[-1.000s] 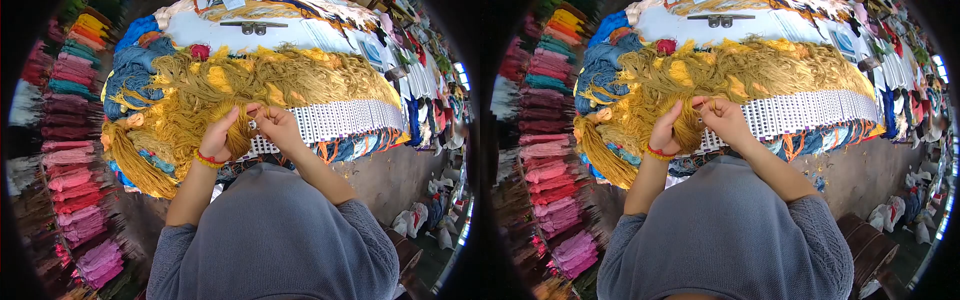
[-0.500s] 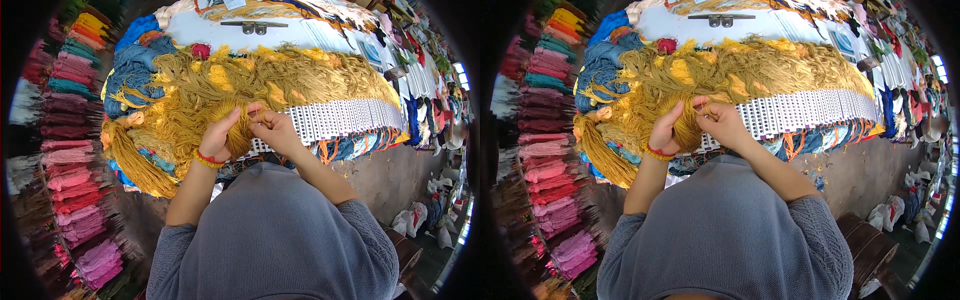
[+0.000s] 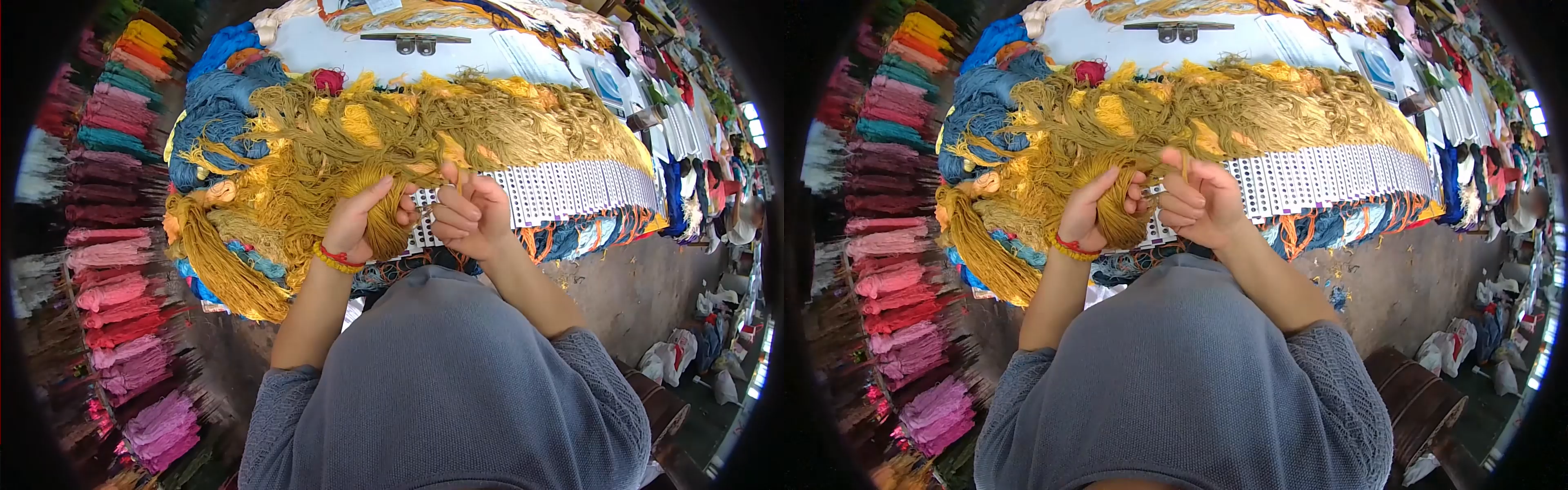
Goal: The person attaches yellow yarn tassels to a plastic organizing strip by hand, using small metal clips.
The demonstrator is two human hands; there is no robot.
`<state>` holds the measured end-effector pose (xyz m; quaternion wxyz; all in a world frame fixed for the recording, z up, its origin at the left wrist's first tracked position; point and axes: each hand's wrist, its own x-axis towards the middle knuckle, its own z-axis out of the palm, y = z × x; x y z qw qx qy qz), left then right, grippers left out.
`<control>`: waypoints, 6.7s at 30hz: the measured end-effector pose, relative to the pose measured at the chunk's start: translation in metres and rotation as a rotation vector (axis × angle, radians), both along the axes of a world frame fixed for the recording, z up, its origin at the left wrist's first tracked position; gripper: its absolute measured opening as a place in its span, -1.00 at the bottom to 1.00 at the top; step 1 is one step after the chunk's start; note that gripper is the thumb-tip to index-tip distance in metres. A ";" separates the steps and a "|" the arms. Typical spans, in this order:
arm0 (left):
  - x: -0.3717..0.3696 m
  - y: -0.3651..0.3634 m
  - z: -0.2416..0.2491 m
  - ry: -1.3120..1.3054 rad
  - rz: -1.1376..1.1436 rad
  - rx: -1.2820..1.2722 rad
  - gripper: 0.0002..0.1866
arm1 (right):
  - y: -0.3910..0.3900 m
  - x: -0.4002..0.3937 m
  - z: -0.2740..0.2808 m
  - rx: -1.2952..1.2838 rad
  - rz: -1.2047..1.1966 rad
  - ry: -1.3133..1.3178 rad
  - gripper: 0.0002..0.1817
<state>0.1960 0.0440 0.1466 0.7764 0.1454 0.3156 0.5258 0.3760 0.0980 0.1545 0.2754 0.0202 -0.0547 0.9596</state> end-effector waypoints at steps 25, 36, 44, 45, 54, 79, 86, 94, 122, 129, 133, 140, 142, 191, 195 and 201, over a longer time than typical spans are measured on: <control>0.016 -0.003 0.013 0.219 0.143 0.074 -0.65 | -0.016 -0.020 -0.013 0.903 -0.350 -1.184 -0.90; 0.017 -0.003 0.010 0.327 0.183 0.151 -0.58 | -0.017 -0.019 -0.015 0.897 -0.329 -1.172 -0.93; 0.014 -0.005 0.008 0.305 0.214 0.175 -0.59 | -0.017 -0.023 -0.022 0.870 -0.442 -1.155 -0.91; 0.013 -0.005 0.008 0.305 0.215 0.176 -0.59 | -0.017 -0.022 -0.024 0.936 -0.477 -1.188 -0.91; 0.011 -0.007 0.013 0.243 0.191 0.136 -0.58 | -0.022 -0.026 -0.002 0.562 -0.272 -0.984 -0.84; 0.002 -0.005 0.000 0.046 0.050 0.037 -0.68 | 0.005 -0.001 -0.008 0.334 -0.143 -0.479 -0.86; -0.047 -0.004 -0.031 -0.104 0.247 -0.032 -0.82 | 0.039 0.008 -0.015 1.371 -0.845 -1.255 -0.96; -0.169 -0.015 -0.106 0.068 0.730 -0.253 -0.83 | 0.106 0.047 -0.080 -0.239 -0.503 -0.452 -0.87; 0.016 0.055 -0.182 0.487 -0.123 -0.503 -0.76 | 0.046 -0.013 -0.199 1.529 -0.192 -1.591 -0.83; 0.035 0.067 -0.193 0.740 -0.110 -0.529 -0.78 | 0.049 -0.017 -0.198 1.784 0.027 -1.805 -0.87; 0.041 0.065 -0.202 0.663 0.006 -0.495 -0.89 | 0.054 -0.020 -0.174 1.869 0.234 -1.799 -0.84; 0.036 0.064 -0.218 0.323 -0.029 -0.249 -0.82 | 0.053 -0.021 -0.170 1.995 0.228 -1.763 -0.79; 0.034 0.060 -0.231 0.401 -0.043 -0.257 -0.82 | 0.049 -0.021 -0.177 2.048 0.141 -1.790 -0.83; 0.002 0.027 -0.198 0.155 0.323 -0.665 -0.82 | 0.036 -0.019 -0.191 1.774 -0.244 -1.901 -0.62; -0.054 0.010 -0.207 0.104 0.395 -0.653 -0.89 | 0.037 -0.020 -0.195 1.781 -0.158 -1.952 -0.62; -0.204 -0.033 -0.137 0.604 0.713 -0.481 -0.91 | 0.038 -0.020 -0.202 1.778 -0.233 -1.910 -0.62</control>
